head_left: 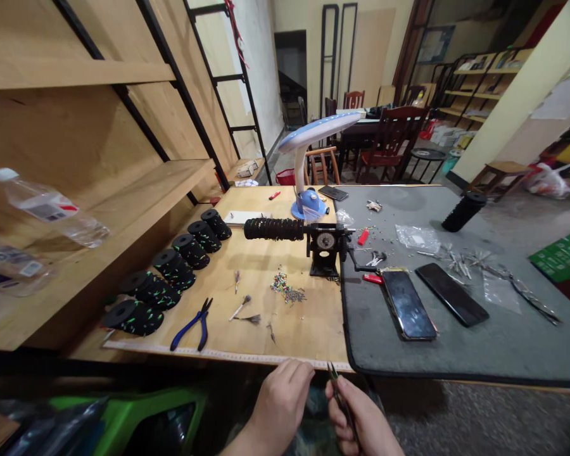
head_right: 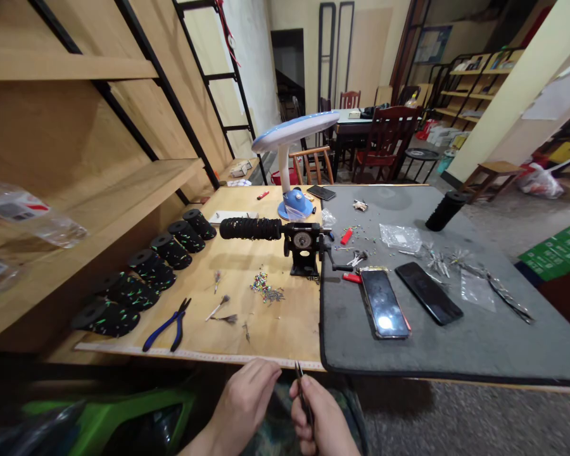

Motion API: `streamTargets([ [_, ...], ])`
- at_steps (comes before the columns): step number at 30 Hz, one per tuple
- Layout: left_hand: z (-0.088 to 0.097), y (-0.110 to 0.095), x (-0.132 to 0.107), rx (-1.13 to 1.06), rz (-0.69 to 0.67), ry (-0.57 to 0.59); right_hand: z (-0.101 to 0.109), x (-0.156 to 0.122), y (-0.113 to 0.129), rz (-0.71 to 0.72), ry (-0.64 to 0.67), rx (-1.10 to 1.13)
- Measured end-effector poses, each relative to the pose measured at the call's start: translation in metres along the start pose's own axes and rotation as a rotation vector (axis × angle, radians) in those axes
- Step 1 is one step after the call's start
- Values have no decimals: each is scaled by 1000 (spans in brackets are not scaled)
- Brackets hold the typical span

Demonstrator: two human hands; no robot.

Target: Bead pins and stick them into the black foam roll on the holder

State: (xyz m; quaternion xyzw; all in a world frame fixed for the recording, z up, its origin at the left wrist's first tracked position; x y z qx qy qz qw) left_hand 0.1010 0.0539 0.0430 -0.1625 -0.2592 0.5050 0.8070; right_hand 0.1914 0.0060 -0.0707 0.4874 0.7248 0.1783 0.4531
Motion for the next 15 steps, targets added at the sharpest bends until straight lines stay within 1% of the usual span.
streamTargets([
  [5,-4,-7,-4,5,-39,60,6,-3,-7,0,-48,46],
  [9,-8,-9,-7,27,-60,74,9,-5,-10,-5,-53,76],
  [15,-7,-5,-5,35,-8,57,3,-13,-8,-25,-18,59],
])
Point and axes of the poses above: each hand's wrist, its own x-axis towards the middle knuckle, its own z-axis out of the back of the hand, y = z × x, the point moved 9 cm from there along x, towards the middle knuckle, and after that the axes turned 14 degrees about z, right-handed, at the moved point
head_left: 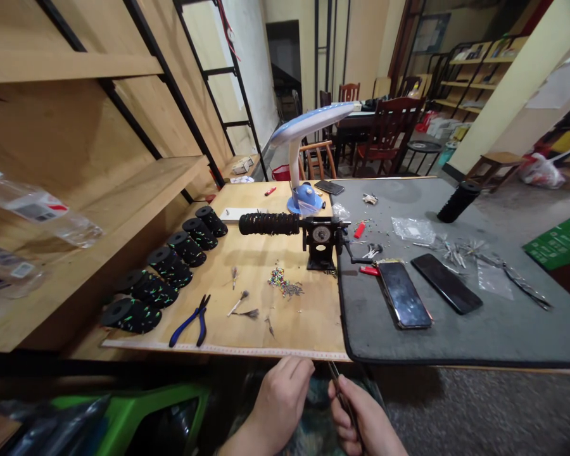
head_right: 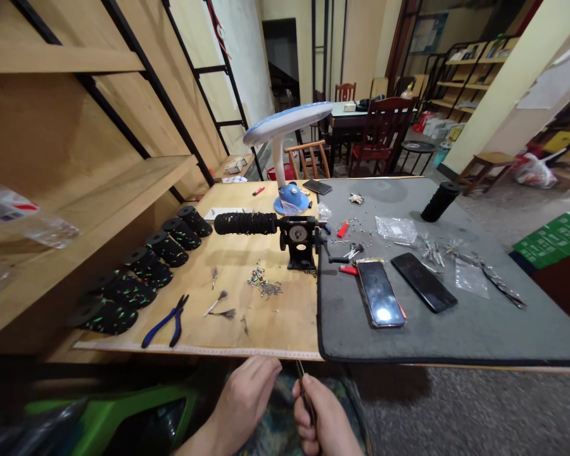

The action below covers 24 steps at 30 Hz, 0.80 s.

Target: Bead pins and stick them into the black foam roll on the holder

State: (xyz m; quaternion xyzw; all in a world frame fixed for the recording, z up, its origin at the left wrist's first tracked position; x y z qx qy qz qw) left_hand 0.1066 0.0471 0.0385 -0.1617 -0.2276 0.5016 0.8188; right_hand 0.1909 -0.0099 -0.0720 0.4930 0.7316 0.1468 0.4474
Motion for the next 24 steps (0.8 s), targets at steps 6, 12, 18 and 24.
streamTargets([
  [6,3,-4,0,-14,-23,-17,-4,-5,1,-25,-12,23],
  [12,-2,-5,-3,-19,-55,25,-1,-2,2,-16,-44,53],
  [18,-5,-8,-5,-23,-97,56,4,0,1,4,-51,78],
  [24,-15,-9,-6,24,-120,122,12,2,-8,-1,-49,24],
])
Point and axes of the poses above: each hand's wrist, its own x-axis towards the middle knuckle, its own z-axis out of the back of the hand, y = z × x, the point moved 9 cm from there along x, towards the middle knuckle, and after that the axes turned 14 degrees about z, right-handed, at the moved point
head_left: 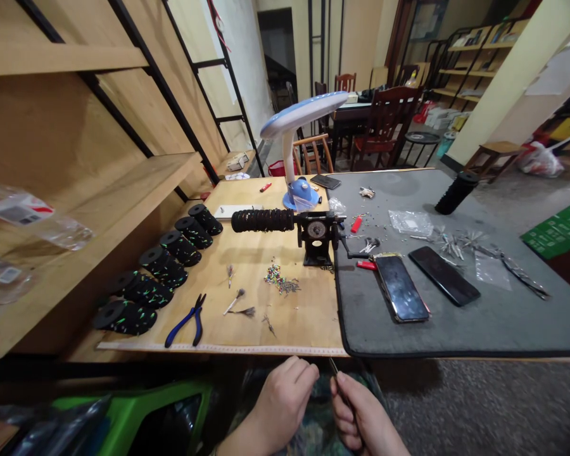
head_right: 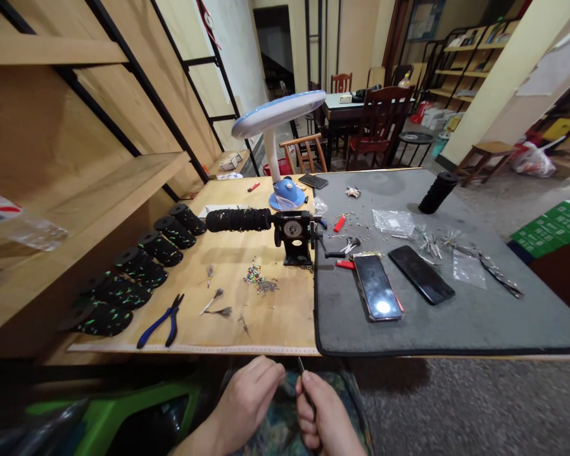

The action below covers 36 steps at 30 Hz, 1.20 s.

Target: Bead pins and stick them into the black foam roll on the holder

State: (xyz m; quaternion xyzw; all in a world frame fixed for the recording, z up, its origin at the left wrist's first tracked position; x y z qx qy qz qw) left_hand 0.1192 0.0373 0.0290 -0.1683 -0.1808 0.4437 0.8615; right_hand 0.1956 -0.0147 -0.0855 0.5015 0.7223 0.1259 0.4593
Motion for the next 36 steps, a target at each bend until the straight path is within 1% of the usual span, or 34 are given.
streamTargets([
  [3,-1,-1,1,3,-7,-11,4,0,-5,-11,0,-44],
  [5,0,1,3,-23,7,-17,9,-1,-4,6,-6,-83],
  [6,0,2,3,-51,23,-13,12,-1,1,42,-10,-126],
  [7,0,5,4,-91,45,-6,16,-2,9,111,-20,-196],
  [9,2,12,5,-206,119,14,25,-4,38,335,-58,-432],
  [11,3,23,6,-335,232,33,30,-11,76,596,-123,-778],
  [12,3,29,6,-397,299,32,31,-13,92,692,-160,-962],
  [13,4,36,6,-458,366,25,32,-13,107,758,-190,-1138],
  [16,7,55,4,-667,542,-33,28,-8,150,947,-345,-1605],
  [17,7,61,3,-752,590,-55,23,-5,161,1007,-372,-1699],
  [18,7,67,1,-837,637,-79,17,-1,169,1063,-373,-1745],
  [19,7,73,0,-915,684,-103,10,1,174,1119,-365,-1736],
  [20,7,78,-2,-980,732,-128,1,5,176,1162,-321,-1674],
  [21,7,84,-4,-1027,776,-154,-9,8,174,1177,-252,-1566],
  [22,8,88,-6,-1060,814,-186,-21,13,167,1160,-147,-1421],
  [23,10,92,-8,-1082,839,-219,-34,19,155,1089,-22,-1253],
  [25,15,97,-10,-1124,849,-277,-64,33,120,835,207,-903],
  [26,17,99,-10,-1149,840,-300,-80,36,103,740,281,-743],
  [27,19,102,-11,-1176,834,-319,-97,38,88,658,353,-626],
  [28,20,105,-12,-1203,834,-334,-110,41,76,590,395,-546],
  [29,20,110,-14,-1231,842,-352,-121,44,66,540,430,-511],
  [31,18,120,-21,-1300,885,-394,-135,52,55,501,461,-548],
  [33,11,130,-29,-1396,948,-422,-141,61,53,545,465,-692],
  [36,0,142,-40,-1536,1048,-462,-148,69,54,673,481,-961],
])
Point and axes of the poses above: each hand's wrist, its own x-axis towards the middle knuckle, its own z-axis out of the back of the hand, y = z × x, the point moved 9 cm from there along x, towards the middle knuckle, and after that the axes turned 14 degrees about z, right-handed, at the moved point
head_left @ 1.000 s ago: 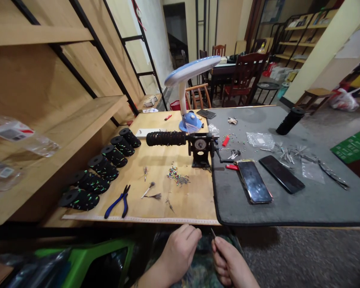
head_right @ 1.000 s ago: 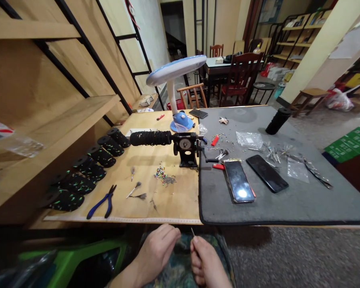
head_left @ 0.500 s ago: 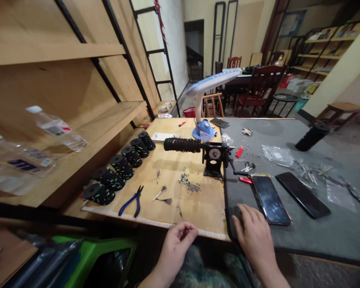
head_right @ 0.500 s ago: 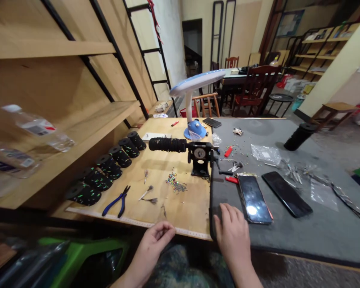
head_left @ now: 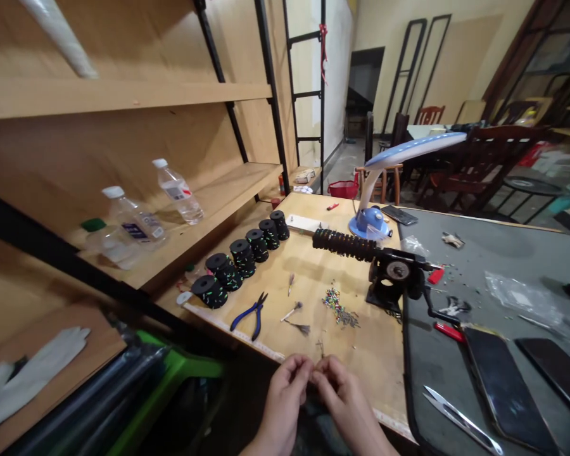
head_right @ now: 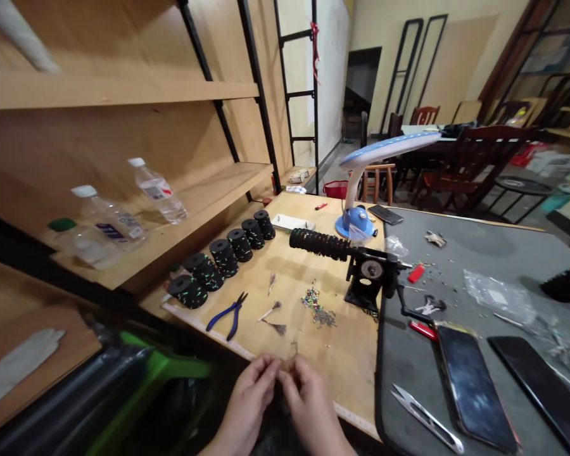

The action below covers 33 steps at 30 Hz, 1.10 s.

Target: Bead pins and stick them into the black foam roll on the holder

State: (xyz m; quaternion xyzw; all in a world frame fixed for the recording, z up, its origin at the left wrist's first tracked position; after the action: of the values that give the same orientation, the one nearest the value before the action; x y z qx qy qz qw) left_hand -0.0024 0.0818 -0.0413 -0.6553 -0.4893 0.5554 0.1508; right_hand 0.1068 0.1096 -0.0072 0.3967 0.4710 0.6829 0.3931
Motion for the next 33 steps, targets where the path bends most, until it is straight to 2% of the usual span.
streamTargets([
  [3,19,0,6,-102,27,-59,-8,6,0,57,86,-211],
  [6,51,-13,11,-119,-26,-171,-19,11,0,97,198,-368],
  [9,89,-33,8,-27,-143,-317,-34,18,1,157,333,-503],
  [12,109,-52,-7,197,-329,-398,-46,27,-2,190,428,-612],
  [14,106,-57,-19,381,-456,-393,-52,32,-4,197,466,-652],
  [18,77,-53,-38,715,-688,-242,-61,40,-5,209,484,-715],
  [22,56,-48,-48,923,-866,-134,-64,46,-5,215,458,-766],
  [28,49,-48,-48,1117,-965,-163,-68,49,-6,215,451,-819],
  [33,43,-48,-47,1199,-985,-169,-71,51,-3,221,468,-840],
])
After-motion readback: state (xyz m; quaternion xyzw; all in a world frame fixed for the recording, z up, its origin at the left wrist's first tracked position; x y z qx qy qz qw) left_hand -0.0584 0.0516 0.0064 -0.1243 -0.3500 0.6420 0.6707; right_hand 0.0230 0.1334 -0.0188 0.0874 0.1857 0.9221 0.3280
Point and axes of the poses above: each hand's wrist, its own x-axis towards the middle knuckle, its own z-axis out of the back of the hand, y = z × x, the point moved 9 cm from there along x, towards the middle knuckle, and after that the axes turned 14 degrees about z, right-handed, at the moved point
